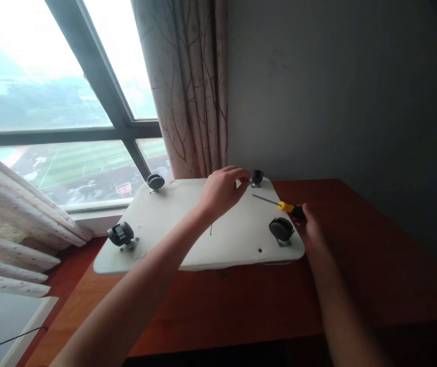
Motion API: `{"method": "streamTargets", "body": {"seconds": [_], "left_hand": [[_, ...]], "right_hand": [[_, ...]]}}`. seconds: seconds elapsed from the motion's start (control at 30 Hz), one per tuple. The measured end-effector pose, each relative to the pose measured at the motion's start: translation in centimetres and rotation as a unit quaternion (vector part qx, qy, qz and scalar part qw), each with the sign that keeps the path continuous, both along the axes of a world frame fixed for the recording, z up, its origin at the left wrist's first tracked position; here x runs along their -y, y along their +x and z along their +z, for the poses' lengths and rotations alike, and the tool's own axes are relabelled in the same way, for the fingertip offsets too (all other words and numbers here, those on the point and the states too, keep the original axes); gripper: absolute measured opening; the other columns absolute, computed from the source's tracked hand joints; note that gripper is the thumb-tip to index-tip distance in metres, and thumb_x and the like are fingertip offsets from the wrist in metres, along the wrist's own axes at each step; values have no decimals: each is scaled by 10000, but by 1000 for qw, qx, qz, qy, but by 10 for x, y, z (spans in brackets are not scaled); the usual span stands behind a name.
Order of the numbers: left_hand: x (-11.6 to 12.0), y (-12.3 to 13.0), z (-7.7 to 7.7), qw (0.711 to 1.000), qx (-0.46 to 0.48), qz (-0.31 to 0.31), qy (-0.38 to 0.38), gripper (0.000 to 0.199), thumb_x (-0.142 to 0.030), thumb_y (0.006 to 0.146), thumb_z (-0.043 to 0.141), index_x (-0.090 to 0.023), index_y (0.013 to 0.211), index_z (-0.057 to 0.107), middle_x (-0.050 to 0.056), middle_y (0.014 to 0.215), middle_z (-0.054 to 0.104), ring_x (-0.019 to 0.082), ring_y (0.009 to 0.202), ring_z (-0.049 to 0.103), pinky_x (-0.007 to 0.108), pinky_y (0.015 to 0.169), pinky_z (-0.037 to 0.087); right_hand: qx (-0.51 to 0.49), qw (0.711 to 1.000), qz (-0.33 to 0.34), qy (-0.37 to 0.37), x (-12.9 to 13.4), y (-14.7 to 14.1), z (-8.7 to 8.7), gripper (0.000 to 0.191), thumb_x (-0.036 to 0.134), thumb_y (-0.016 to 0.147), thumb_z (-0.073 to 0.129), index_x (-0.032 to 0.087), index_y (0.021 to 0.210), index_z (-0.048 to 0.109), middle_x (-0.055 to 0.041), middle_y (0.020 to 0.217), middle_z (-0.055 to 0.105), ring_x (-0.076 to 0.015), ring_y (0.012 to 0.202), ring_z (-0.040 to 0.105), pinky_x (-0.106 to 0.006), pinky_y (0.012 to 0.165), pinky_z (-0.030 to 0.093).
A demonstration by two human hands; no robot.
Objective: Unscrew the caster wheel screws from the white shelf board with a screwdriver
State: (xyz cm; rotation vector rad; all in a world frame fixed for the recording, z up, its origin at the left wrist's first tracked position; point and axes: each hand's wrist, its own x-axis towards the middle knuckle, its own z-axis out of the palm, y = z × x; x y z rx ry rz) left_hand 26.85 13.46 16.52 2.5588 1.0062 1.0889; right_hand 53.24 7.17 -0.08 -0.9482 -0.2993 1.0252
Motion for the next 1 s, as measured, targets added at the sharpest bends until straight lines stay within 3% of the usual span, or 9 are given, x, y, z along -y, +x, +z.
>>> {"method": "streamTargets", "body": {"seconds": [0.07, 0.13, 0.23, 0.33, 0.43, 0.53, 0.7, 1.0], "left_hand": [[47, -19, -7, 991, 121, -48, -17, 119, -167, 938, 633, -157, 975, 746, 39, 882, 715, 77, 627, 588, 193, 606, 490], [95, -39, -23, 981, 174, -64, -59, 102, -131, 936, 642, -166, 979, 727, 31, 849, 701, 71, 608, 583, 168, 544, 471], [156, -66, -59, 977, 177, -69, -100, 140, -77, 928, 631, -186, 978, 704, 26, 826, 690, 58, 539, 543, 150, 468, 430], [190, -88, -101, 988, 120, -57, -82, 211, -38, 936, 578, -188, 1039, 686, 49, 843, 679, 96, 642, 626, 156, 520, 464], [200, -103, -133, 999, 2, -33, -13, 235, -51, 954, 531, -183, 1090, 669, 58, 843, 684, 138, 676, 650, 216, 595, 513], [196, -109, -150, 995, -95, 4, 26, 241, -65, 965, 470, -184, 1035, 668, 53, 811, 674, 179, 662, 651, 271, 579, 517], [185, -107, -157, 984, -168, 42, 35, 243, -66, 952, 464, -194, 985, 668, 60, 866, 698, 210, 683, 661, 309, 573, 519], [182, -103, -161, 983, -172, 53, 31, 249, -91, 968, 474, -202, 1036, 687, 72, 910, 702, 179, 681, 660, 269, 588, 512]], "right_hand": [[0, 1000, 1, 1, 1, -1, 1, 419, 495, 702, 875, 203, 887, 639, 35, 676, 631, -87, 505, 535, -182, 408, 419], [4, 1000, 1, 2, 2, -1, 2, 412, 492, 703, 877, 206, 886, 643, 35, 678, 636, -88, 511, 542, -178, 413, 422], [8, 1000, -1, 4, 3, 0, 2, 415, 496, 699, 882, 207, 887, 651, 31, 687, 646, -94, 527, 559, -182, 426, 438], [9, 1000, -7, 7, 4, 0, 2, 409, 493, 699, 883, 207, 883, 655, 30, 690, 651, -94, 531, 559, -184, 433, 443], [8, 1000, -12, 9, 5, -1, 3, 395, 478, 710, 881, 201, 884, 659, 29, 689, 650, -90, 527, 554, -183, 433, 437], [7, 1000, -14, 8, 7, -2, 4, 383, 468, 723, 875, 194, 883, 661, 21, 682, 645, -96, 528, 555, -190, 434, 441], [8, 1000, -22, 11, 8, -3, 5, 362, 459, 737, 867, 202, 886, 660, 30, 699, 639, -100, 546, 559, -203, 470, 480], [11, 1000, -20, 8, 8, 0, 5, 364, 464, 732, 867, 205, 895, 671, 20, 751, 657, -112, 584, 581, -223, 506, 501]]}}
